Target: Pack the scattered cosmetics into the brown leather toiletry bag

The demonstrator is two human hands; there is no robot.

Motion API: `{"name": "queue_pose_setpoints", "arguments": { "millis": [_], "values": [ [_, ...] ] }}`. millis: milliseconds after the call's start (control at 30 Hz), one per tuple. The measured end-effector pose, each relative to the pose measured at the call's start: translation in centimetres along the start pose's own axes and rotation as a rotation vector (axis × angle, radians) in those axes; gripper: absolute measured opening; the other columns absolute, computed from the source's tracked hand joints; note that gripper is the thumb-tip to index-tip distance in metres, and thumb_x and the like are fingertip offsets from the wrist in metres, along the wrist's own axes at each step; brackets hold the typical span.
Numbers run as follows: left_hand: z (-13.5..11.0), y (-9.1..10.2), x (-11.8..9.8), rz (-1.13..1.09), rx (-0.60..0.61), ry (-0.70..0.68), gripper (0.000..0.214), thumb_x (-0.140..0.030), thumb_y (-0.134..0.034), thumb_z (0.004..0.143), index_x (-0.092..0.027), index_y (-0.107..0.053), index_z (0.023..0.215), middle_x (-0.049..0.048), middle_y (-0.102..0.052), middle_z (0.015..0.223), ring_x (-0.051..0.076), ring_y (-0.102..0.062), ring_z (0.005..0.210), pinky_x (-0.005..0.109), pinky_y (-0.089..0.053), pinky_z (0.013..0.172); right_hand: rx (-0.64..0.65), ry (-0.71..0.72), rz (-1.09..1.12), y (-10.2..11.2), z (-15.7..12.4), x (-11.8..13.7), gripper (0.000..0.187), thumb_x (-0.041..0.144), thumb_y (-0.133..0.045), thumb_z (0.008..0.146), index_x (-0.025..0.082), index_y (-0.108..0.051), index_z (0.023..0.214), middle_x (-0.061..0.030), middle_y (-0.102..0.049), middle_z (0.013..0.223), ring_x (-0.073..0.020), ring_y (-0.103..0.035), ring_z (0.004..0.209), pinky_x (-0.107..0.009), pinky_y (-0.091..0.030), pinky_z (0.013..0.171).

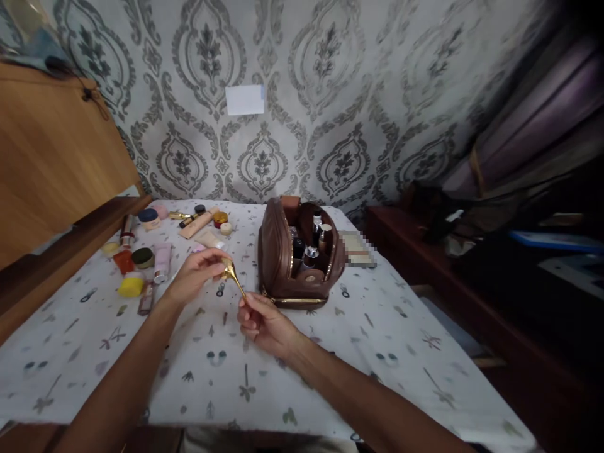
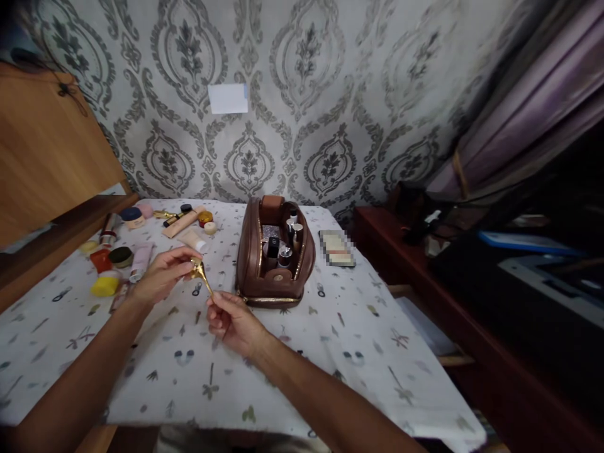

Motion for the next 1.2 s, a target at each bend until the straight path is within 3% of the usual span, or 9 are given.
{"name": "queue_pose_setpoints", "arguments": {
  "millis": [167, 267, 567, 733, 933, 1200],
  "values": [
    [0.1, -0.9, -2.0, -0.102, -0.212, -0.089, 0.029, -0.036, -0.084, 0.066, -0.017, -0.072, 0.085, 0.0008, -0.062, 0.074, 0.009, -0.051, 0.059, 0.019, -0.039, 0.048, 0.019, 0.004, 0.009, -0.1, -0.3, 0.1, 0.046, 0.047, -0.092, 0.055, 0.015, -0.064, 0.072, 0.0055, -0.053, 0.052, -0.0031, -0.033, 0.044, -0.019, -0.015, 0.044],
    [0.4, -2.2, -3.8, -0.124, -0.271, -0.186, 0.025, -0.033, -0.082, 0.068, -0.019, -0.070, 0.084, -0.0003, -0.061, 0.075, 0.009, -0.051, 0.060, 0.019, -0.041, 0.049, 0.035, 0.000, -0.012, -0.2, -0.4, 0.1, 0.044, 0.045, -0.091, 0.057, 0.015, -0.064, 0.074, 0.0054, -0.054, 0.053, -0.0033, -0.033, 0.044, -0.019, -0.015, 0.044],
    [2.8, -9.6, -8.6, 0.426, -0.121, -0.534, 0.007, -0.022, -0.067, 0.084, -0.019, -0.065, 0.089, 0.0000, -0.068, 0.085, 0.013, -0.062, 0.079, 0.023, -0.046, 0.065, 0.014, -0.012, -0.044, -0.3, -0.5, 0.2, 0.044, 0.042, -0.093, 0.054, 0.014, -0.065, 0.074, 0.0050, -0.056, 0.053, -0.0039, -0.038, 0.045, -0.019, -0.018, 0.044],
    [4.6, -13.1, -8.2, 0.789, -0.082, -0.548, 0.003, -0.021, -0.064, 0.087, -0.020, -0.062, 0.089, -0.0011, -0.067, 0.081, 0.015, -0.061, 0.077, 0.025, -0.044, 0.067, 0.044, -0.012, -0.058, -0.2, -0.4, 0.1, 0.042, 0.043, -0.091, 0.056, 0.015, -0.064, 0.073, 0.0047, -0.056, 0.053, -0.0040, -0.036, 0.043, -0.019, -0.016, 0.044],
    [5.7, -15.8, -7.3, 1.192, -0.066, -0.545, 0.011, -0.030, -0.062, 0.092, -0.020, -0.062, 0.096, 0.0025, -0.069, 0.087, 0.022, -0.062, 0.088, 0.031, -0.045, 0.073, 0.046, -0.005, -0.033, 0.1, -0.3, -0.2, 0.040, 0.038, -0.090, 0.056, 0.016, -0.059, 0.066, 0.0037, -0.058, 0.054, -0.0043, -0.037, 0.044, -0.020, -0.018, 0.044],
    [6.1, -17.7, -7.3, 1.349, 0.017, -0.507, 0.017, -0.031, -0.058, 0.095, -0.017, -0.062, 0.103, 0.0072, -0.071, 0.092, 0.025, -0.060, 0.097, 0.033, -0.047, 0.079, -0.022, -0.015, 0.003, 0.2, -0.4, -0.3, 0.031, 0.026, -0.087, 0.054, 0.015, -0.060, 0.064, 0.0047, -0.057, 0.052, -0.0042, -0.036, 0.045, -0.020, -0.019, 0.045]
  ]
}}
Point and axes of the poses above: each hand's wrist, its own z-axis towards the middle knuckle, its own y-axis out of the back of the hand, x = y × z, the point moved 2 cm from there along z, towards the middle knuckle
